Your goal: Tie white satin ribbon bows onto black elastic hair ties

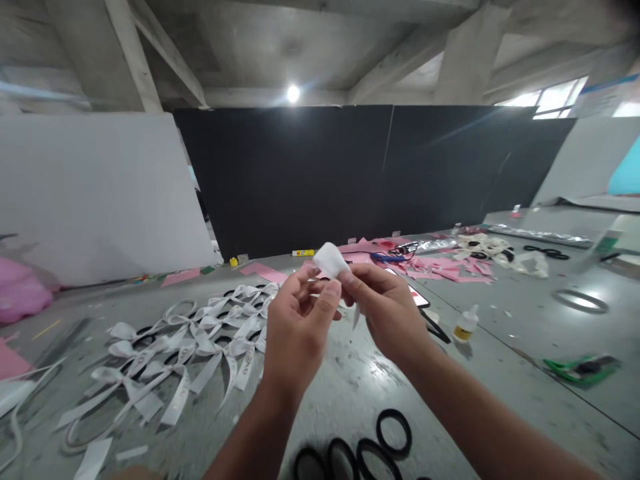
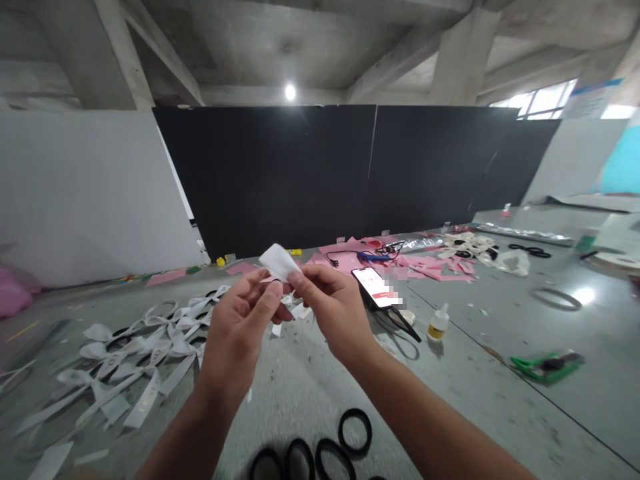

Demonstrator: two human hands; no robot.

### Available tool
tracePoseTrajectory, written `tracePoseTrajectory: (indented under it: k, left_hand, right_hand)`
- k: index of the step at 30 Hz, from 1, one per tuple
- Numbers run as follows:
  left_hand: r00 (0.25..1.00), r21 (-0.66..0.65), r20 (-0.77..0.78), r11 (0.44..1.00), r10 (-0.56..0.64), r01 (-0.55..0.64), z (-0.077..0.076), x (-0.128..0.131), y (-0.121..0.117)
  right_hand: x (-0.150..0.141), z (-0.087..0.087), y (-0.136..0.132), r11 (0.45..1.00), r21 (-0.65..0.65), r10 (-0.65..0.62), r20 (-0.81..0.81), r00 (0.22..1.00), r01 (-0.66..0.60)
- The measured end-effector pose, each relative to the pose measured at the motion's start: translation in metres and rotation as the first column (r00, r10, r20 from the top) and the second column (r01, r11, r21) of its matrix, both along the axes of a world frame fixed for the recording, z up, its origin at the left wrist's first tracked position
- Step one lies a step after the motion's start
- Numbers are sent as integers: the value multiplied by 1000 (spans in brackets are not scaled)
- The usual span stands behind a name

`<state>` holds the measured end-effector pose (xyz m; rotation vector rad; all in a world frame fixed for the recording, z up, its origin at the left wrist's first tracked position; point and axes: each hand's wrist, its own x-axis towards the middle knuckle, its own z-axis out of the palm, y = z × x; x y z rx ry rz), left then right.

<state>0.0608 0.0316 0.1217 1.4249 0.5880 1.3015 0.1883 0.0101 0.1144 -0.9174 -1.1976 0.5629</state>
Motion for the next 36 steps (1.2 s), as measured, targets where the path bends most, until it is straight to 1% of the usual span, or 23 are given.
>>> tracePoseTrajectory:
  k: [2, 4, 8, 11, 13, 15, 17, 18, 19, 20, 21, 22, 23, 24, 25, 26, 27, 28, 29, 30, 32, 34, 36]
  left_hand:
    - [1000, 10, -7, 1000, 16, -16, -1, 0, 2]
    - [997, -25, 46, 998, 54, -53, -2, 0, 5]
    - [967, -206, 225, 976, 118, -71, -2, 0, 11]
    - [945, -316, 294, 947, 145, -47, 1, -3, 12]
    - [945, -358, 294, 933, 142, -29, 2, -4, 11]
    - [963, -362, 255, 932, 90, 8, 2, -4, 10]
    - [974, -335, 227, 940, 14, 65, 1, -4, 11]
    - [974, -311, 228, 948, 0, 73, 1, -4, 12]
    - [971, -272, 236, 961, 22, 44, 1, -6, 14]
    - [968, -210, 237, 977, 78, -27, 1, -9, 16]
    - [966, -117, 212, 985, 150, -127, 2, -12, 17]
    - [963, 9, 154, 974, 221, -225, 4, -17, 19]
    - [960, 163, 52, 946, 274, -279, 7, -23, 20]
    - [954, 310, -97, 919, 285, -243, 10, -28, 20]
    - [932, 404, -264, 906, 249, -127, 13, -33, 19]
    - [897, 431, -402, 902, 184, 8, 16, -37, 18]
    - [858, 422, -499, 898, 119, 121, 19, -40, 18]
    - [825, 402, -562, 891, 58, 211, 20, -41, 17]
    - [804, 381, -594, 885, 12, 268, 20, -42, 17]
    - [799, 363, -601, 883, -23, 299, 19, -42, 18]
    - [821, 310, -562, 895, -99, 320, 16, -40, 21]
    - [872, 222, -455, 924, -184, 311, 12, -37, 24]
    - [914, 136, -336, 948, -230, 288, 9, -35, 27]
  right_hand:
    - [4, 4, -2, 1000, -9, 7, 139, 990, -5]
    - [10, 7, -4, 997, -59, 67, 216, 974, -56]
    - [26, 11, -9, 974, -143, 205, 237, 950, -175]
    - [36, 14, -12, 949, -202, 288, 243, 926, -242]
    - [38, 18, -14, 955, -186, 268, 219, 938, -230]
    - [37, 21, -15, 979, -136, 178, 189, 966, -154]
    - [37, 23, -16, 992, -107, 89, 190, 978, -69]
    - [37, 23, -16, 994, -105, 62, 210, 976, -41]
    - [37, 23, -16, 994, -109, 44, 238, 970, -19]
    - [38, 23, -16, 993, -114, 32, 270, 962, -1]
    - [38, 23, -17, 993, -118, 25, 297, 955, 11]
    - [39, 23, -17, 993, -120, 24, 313, 949, 14]
    - [39, 22, -18, 993, -121, 29, 318, 948, 10]
    - [38, 22, -19, 992, -123, 44, 314, 949, -6]
    - [37, 21, -19, 992, -122, 65, 302, 951, -29]
    - [35, 20, -19, 991, -123, 93, 291, 952, -59]
    - [33, 19, -20, 989, -121, 119, 281, 952, -88]
    - [31, 18, -20, 987, -116, 143, 273, 951, -115]
    - [29, 17, -20, 984, -110, 163, 266, 950, -138]
    - [27, 16, -19, 982, -103, 182, 258, 949, -160]
    - [26, 15, -19, 974, -105, 222, 250, 942, -201]
    - [27, 15, -18, 965, -116, 256, 257, 932, -233]
    - [28, 15, -18, 963, -119, 267, 271, 925, -243]
